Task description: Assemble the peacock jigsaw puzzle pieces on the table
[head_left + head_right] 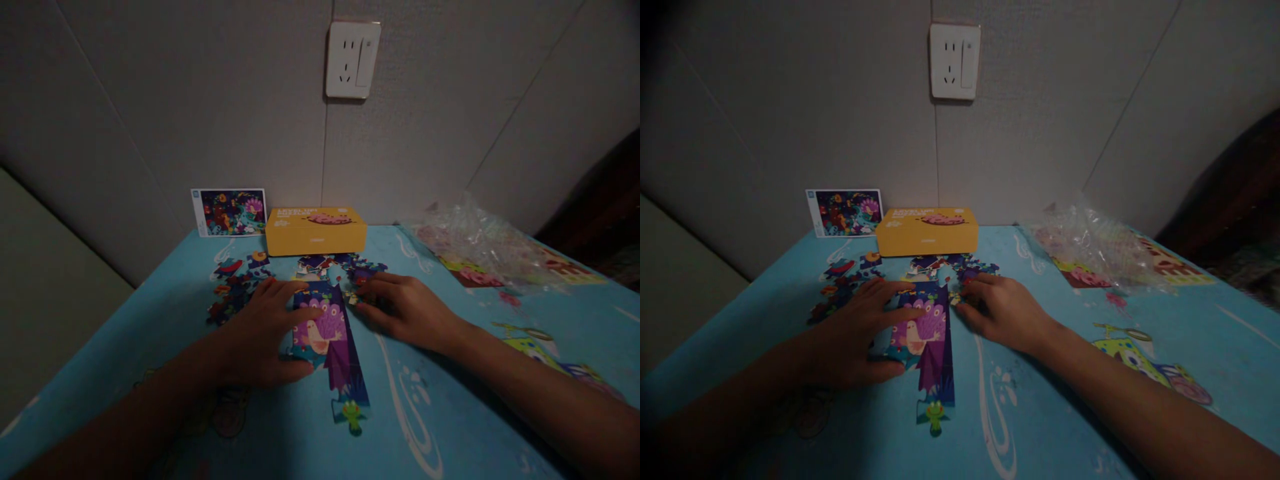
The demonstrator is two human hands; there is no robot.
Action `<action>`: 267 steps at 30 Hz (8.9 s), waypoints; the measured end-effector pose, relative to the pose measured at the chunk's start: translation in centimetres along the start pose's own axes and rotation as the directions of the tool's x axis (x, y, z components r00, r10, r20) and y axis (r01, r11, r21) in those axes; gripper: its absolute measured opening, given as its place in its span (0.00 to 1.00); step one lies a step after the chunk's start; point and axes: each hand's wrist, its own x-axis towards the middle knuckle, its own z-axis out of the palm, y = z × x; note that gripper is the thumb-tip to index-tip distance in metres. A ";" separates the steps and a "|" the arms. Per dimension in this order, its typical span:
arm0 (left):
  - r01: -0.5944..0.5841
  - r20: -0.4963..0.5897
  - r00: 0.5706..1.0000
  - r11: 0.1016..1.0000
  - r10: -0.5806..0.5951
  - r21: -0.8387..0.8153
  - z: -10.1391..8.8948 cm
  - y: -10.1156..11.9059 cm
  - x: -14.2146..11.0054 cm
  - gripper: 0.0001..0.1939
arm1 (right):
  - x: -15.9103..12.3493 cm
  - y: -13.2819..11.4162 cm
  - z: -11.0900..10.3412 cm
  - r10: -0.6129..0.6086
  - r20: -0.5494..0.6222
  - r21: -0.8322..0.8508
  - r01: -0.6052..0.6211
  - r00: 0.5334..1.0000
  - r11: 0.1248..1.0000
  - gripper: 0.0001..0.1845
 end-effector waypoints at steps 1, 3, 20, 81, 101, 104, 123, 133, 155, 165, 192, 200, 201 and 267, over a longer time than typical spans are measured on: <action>-0.004 0.005 1.000 1.000 0.004 -0.004 0.0 0.0 0.0 0.37 | 0.0 0.0 -0.1 0.006 -0.002 0.005 -0.006 1.000 1.000 0.16; -0.011 0.016 1.000 1.000 0.011 -0.013 0.0 -0.1 0.0 0.37 | 0.0 0.0 -0.2 0.022 -0.002 0.016 -0.022 1.000 1.000 0.16; 0.019 0.033 0.999 0.999 -0.018 -0.039 0.1 0.4 0.2 0.39 | 0.0 -0.2 -0.3 0.030 0.002 0.028 -0.030 1.000 0.999 0.14; -0.194 0.100 0.971 0.961 0.216 -0.198 -0.6 -0.3 0.2 0.36 | -0.4 -0.5 -0.9 -0.089 0.007 -0.061 0.090 0.996 0.994 0.11; -0.250 0.187 0.942 0.953 0.280 -0.169 -0.8 1.4 0.0 0.22 | -4.8 -6.6 0.7 -0.646 -0.272 -0.050 0.660 0.713 0.750 0.14; -0.244 0.186 0.943 0.953 0.276 -0.177 -0.8 1.5 0.0 0.22 | -5.1 -6.6 1.4 -0.642 -0.178 0.052 0.659 0.745 0.750 0.13; -0.219 0.153 0.954 0.949 0.257 -0.228 -0.3 1.1 -0.1 0.23 | -3.2 -5.1 2.7 -0.630 0.193 0.336 0.553 0.752 0.762 0.34; -0.219 0.168 0.950 0.946 0.262 -0.240 -0.4 1.1 -0.1 0.21 | -3.2 -5.2 2.2 -0.594 0.159 0.363 0.513 0.788 0.778 0.25; -0.209 0.230 0.937 0.948 0.265 -0.240 -0.7 1.0 0.2 0.22 | -3.1 -4.0 2.1 -0.639 0.130 0.513 0.500 0.758 0.698 0.23; -0.186 0.252 0.936 0.954 0.244 -0.235 -0.7 1.1 0.0 0.23 | -2.9 -4.0 2.0 -0.636 0.116 0.521 0.499 0.763 0.693 0.23; -0.198 0.270 0.928 0.953 0.257 -0.228 -0.8 1.4 0.2 0.20 | -3.2 -4.2 1.7 -0.575 0.010 0.462 0.507 0.818 0.728 0.07; -0.183 0.259 0.933 0.950 0.249 -0.255 -0.9 1.2 0.2 0.23 | -3.5 -4.1 2.2 -0.702 0.028 0.540 0.580 0.712 0.610 0.06; -0.186 0.253 0.934 0.948 0.253 -0.258 -0.9 1.2 0.2 0.23 | -3.6 -4.1 2.3 -0.716 0.020 0.546 0.592 0.698 0.592 0.07; -0.227 0.223 0.934 0.944 0.281 -0.240 -0.4 1.0 -0.1 0.23 | -3.3 -3.7 3.1 -0.596 0.101 0.675 0.385 0.796 0.629 0.07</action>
